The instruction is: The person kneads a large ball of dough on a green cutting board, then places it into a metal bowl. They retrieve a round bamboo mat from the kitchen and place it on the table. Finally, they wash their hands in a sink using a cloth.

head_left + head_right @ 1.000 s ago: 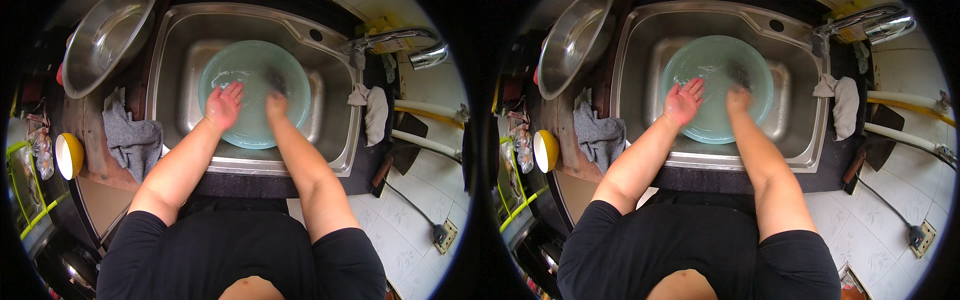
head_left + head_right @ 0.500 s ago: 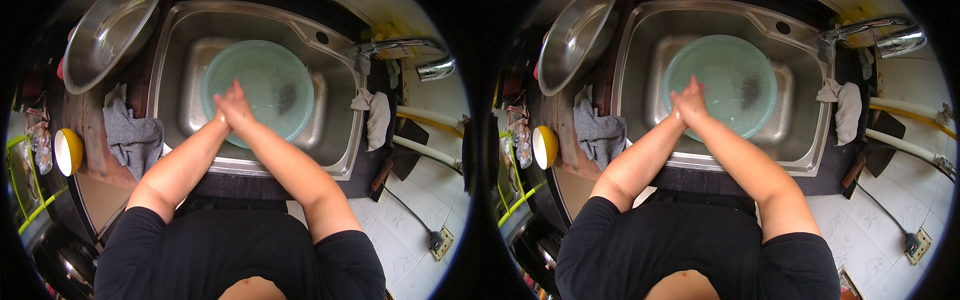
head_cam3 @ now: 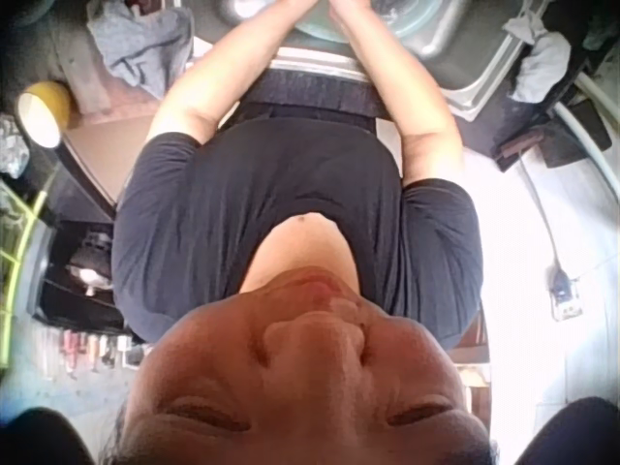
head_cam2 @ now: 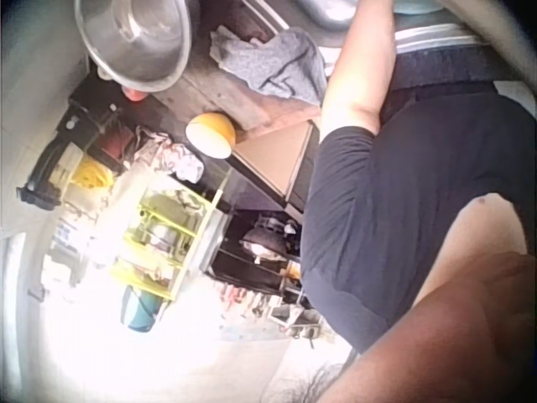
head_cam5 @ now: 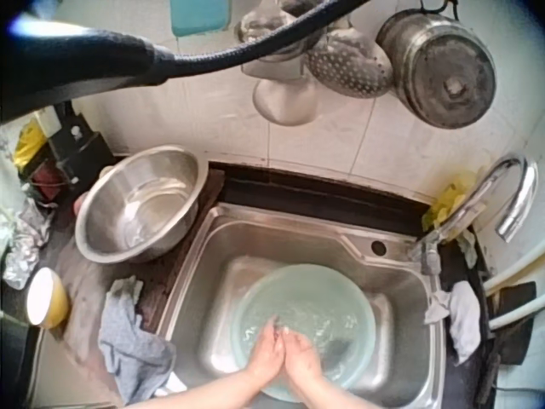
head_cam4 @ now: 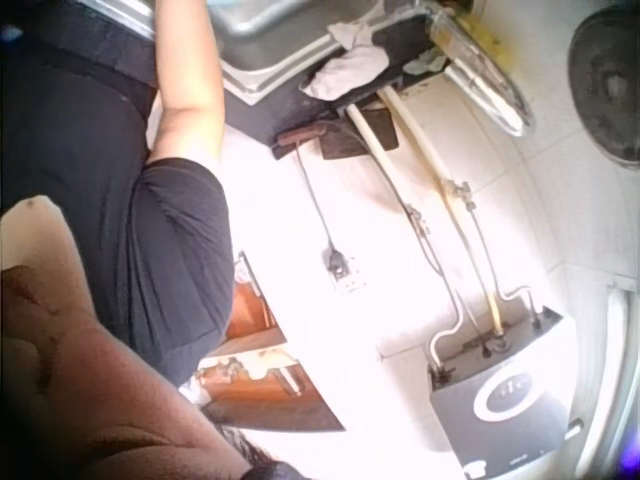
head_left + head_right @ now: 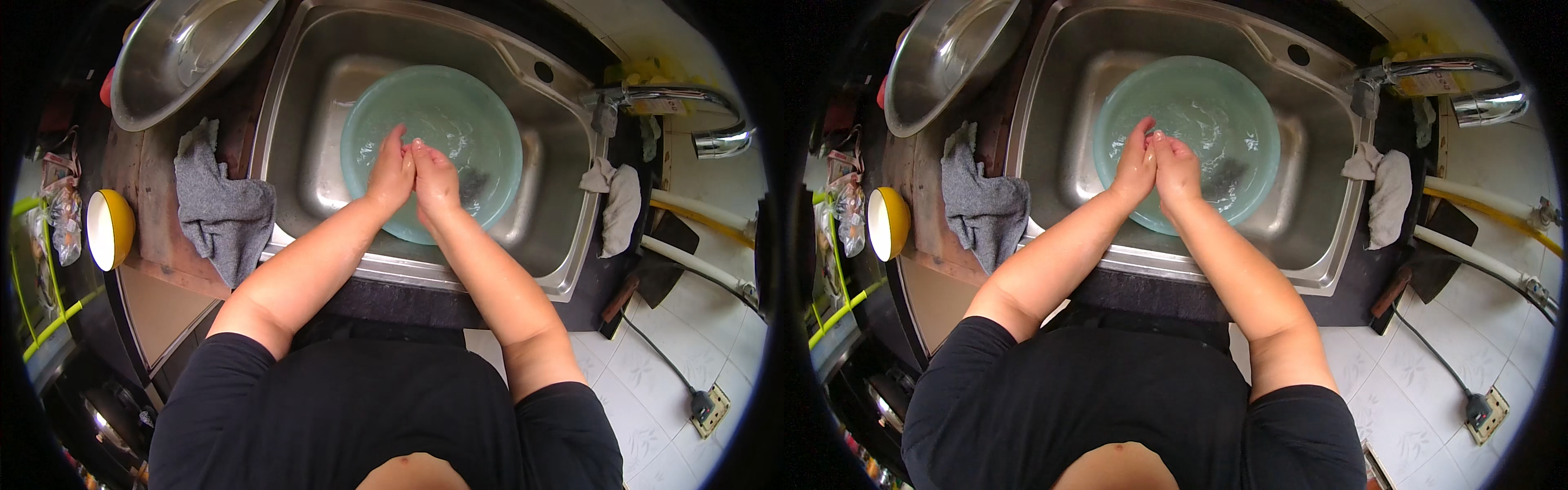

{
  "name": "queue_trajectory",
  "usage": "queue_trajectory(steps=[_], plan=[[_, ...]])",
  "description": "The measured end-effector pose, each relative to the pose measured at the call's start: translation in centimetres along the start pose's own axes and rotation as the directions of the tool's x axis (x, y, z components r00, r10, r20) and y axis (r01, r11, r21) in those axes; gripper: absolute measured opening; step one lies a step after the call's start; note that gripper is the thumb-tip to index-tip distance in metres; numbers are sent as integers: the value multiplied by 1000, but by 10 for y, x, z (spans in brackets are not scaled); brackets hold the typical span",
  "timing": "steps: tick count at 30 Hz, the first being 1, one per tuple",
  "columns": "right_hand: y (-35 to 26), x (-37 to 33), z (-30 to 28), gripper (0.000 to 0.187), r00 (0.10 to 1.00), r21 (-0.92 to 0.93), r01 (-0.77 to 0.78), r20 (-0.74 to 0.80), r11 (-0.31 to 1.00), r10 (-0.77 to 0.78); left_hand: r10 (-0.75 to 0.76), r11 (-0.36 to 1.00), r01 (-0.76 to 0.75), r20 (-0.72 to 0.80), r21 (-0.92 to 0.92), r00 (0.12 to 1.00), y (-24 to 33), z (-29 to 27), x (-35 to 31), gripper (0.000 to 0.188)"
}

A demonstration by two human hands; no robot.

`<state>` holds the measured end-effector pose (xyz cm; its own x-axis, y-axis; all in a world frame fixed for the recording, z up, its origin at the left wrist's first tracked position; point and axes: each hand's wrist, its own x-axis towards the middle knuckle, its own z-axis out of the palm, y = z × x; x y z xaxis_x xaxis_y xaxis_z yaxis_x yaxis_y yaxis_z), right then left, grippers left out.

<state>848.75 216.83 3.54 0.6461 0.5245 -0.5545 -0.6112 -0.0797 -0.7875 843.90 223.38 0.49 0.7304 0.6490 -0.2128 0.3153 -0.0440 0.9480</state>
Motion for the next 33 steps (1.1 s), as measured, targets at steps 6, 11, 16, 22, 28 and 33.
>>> queue_trajectory(steps=[6, 11, 16, 22, 28, 33], plan=[[-20, -9, -15, 30, 969, 81, -39, 245, 996, 18, 120, 983, -113, 42, -142, 992, -9, 2, 3, 40], [-9, -2, -26, 25, 979, -31, 71, 194, 997, -63, 109, 913, -3, 236, -408, 966, -5, 1, 0, 46], [18, 17, -37, 26, 864, -610, 442, 93, 658, -494, 385, 922, -381, 75, -65, 920, -4, 23, -14, 50], [17, -6, -24, 71, 753, -823, 565, 486, 57, -443, -73, 854, 305, 483, -421, 873, -6, -5, 8, 59], [24, 3, -23, 84, 868, -858, 478, 430, 188, -249, 2, 972, 51, 224, -231, 975, 1, 14, -12, 64], [39, -1, -24, 81, 782, -798, 593, 536, 112, -319, -108, 915, 207, 286, -346, 952, 0, 9, -8, 66]])
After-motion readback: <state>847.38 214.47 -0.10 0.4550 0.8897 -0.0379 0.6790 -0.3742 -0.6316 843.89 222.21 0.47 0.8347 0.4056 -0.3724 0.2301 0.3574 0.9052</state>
